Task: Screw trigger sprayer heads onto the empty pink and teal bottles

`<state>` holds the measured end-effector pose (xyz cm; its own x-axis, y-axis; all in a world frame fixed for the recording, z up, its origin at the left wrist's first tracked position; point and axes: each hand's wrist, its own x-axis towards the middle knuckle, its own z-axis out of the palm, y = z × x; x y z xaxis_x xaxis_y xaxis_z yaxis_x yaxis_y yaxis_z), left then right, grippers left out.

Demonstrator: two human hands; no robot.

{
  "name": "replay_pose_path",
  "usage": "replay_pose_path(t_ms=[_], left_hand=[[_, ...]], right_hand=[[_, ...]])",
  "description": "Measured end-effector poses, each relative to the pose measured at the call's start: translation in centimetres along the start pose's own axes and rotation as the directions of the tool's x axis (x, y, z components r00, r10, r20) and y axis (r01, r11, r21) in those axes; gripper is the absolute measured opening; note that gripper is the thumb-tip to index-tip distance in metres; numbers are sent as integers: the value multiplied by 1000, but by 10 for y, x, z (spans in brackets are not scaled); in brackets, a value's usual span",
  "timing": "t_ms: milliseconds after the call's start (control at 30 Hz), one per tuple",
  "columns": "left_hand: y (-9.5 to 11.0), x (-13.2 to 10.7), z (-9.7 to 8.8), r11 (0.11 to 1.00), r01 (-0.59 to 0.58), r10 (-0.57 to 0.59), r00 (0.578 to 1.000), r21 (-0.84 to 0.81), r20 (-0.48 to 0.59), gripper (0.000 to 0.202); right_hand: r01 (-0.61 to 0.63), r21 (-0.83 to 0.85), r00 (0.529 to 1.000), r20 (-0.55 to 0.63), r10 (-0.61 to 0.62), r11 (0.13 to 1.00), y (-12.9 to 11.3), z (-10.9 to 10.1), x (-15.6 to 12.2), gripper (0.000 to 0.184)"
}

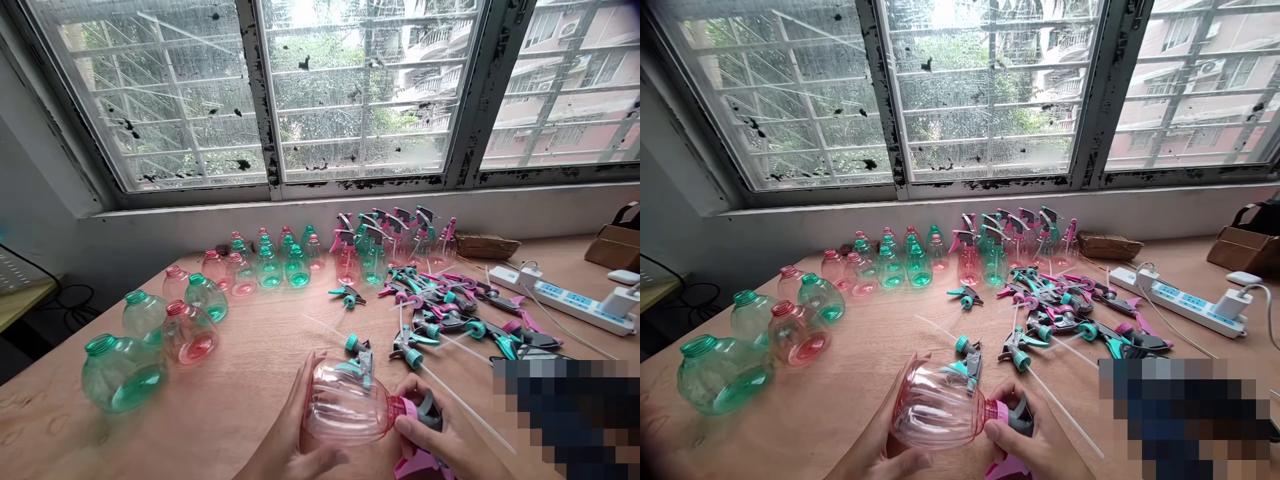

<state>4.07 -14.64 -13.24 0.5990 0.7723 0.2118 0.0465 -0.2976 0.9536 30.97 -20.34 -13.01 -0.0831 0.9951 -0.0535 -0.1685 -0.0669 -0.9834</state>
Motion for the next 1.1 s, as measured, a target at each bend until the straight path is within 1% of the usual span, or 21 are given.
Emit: replay_pose_path(t_ms=[133,200,233,267,367,433,533,667,700,733,833,867,1000,1100], left_hand=[[3,1,4,996,-25,28,999,83,-30,94],[2,2,5,995,-44,48,998,92,-40,84],[2,2,5,995,-44,48,998,91,-42,84],[2,2,5,996,-37,41,998,86,-43,89],[4,1,3,999,0,1,1000,41,-30,111],[7,1,2,1000,18,-18,1000,15,-12,115],[8,1,2,999,32,-33,999,36,4,108],[3,2,5,997,-21,23,999,73,-29,87],[2,2,5,997,-29,31,999,76,-31,86],[2,2,4,997,-28,31,999,77,-27,90],[1,2,2,997,-28,29,999,73,-19,111],[1,2,1,997,-31,32,999,67,-18,115],[4,2,1,995,-28,30,999,96,-21,106],[7,1,3,989,-45,50,998,143,-30,90]], right_hand=[[23,-6,1000,-4,-23,1000,-1,-2,2,44],[26,-8,1000,7,-26,1000,-1,-3,2,43],[24,-8,1000,14,-24,1000,-1,-3,2,43],[18,-8,1000,18,-18,1000,-1,-3,1,44],[-5,-1,1000,20,5,1000,-1,-3,1,48],[-12,-8,1000,20,12,1000,0,-3,1,49],[-10,-11,1000,6,10,1000,0,-3,1,47],[0,34,1000,-17,1,999,3,-3,1,46],[3,40,1000,-21,-2,999,4,-3,1,47],[3,40,1000,-26,-2,999,4,-2,2,47],[0,16,1000,-31,1,1000,5,-1,2,50],[-2,13,1000,-30,2,1000,5,0,2,50],[-26,21,999,-43,27,999,1,1,1,51],[-47,26,998,-48,48,999,1,0,0,50]])
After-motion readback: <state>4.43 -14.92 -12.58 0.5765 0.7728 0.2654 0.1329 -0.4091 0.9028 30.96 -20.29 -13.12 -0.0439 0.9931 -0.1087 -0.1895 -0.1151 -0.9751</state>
